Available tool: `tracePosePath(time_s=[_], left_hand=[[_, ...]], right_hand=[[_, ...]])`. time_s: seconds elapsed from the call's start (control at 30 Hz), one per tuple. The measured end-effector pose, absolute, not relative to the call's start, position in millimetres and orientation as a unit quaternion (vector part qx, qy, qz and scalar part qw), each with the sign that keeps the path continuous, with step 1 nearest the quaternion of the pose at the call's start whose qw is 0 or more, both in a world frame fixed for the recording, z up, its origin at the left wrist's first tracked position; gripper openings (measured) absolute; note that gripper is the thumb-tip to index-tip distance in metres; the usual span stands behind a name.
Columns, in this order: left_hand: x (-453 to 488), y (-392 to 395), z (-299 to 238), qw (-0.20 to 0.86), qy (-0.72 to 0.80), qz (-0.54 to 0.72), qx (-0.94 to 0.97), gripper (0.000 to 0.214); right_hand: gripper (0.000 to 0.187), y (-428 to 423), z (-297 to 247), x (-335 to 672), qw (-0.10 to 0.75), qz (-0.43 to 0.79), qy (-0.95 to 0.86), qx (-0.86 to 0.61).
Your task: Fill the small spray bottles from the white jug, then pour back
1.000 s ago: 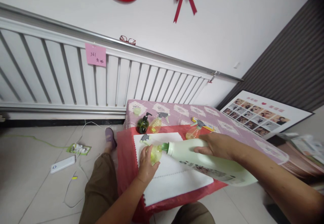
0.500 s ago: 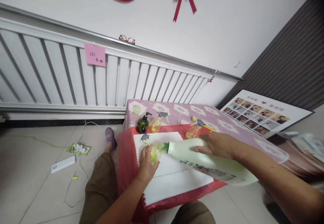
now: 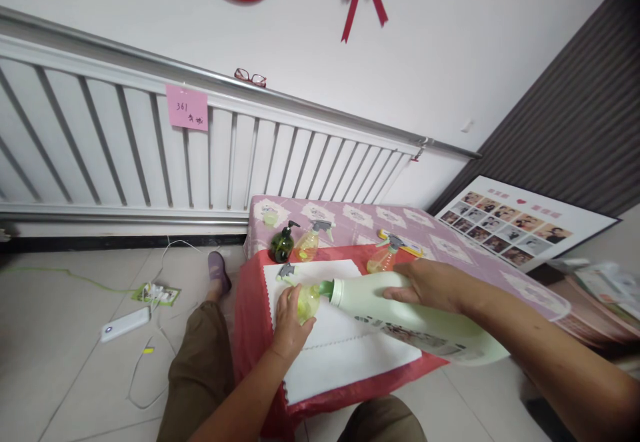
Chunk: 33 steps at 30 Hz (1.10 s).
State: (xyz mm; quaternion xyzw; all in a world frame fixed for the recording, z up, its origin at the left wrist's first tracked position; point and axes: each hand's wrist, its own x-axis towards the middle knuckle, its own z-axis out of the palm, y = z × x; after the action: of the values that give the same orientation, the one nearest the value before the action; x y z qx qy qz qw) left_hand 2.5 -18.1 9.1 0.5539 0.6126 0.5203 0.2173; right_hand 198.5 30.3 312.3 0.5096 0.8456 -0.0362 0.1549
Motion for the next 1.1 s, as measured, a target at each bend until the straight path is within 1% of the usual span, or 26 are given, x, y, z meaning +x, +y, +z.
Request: tracePosePath(time_s=[1.1], left_hand=[[3.2,-17.4,10.1,0.227,0.622,0.51,0.549,0.078]], right_hand=[[0.045,28.5,314.3,198.0,0.149,-0.04,0.847,0.508]])
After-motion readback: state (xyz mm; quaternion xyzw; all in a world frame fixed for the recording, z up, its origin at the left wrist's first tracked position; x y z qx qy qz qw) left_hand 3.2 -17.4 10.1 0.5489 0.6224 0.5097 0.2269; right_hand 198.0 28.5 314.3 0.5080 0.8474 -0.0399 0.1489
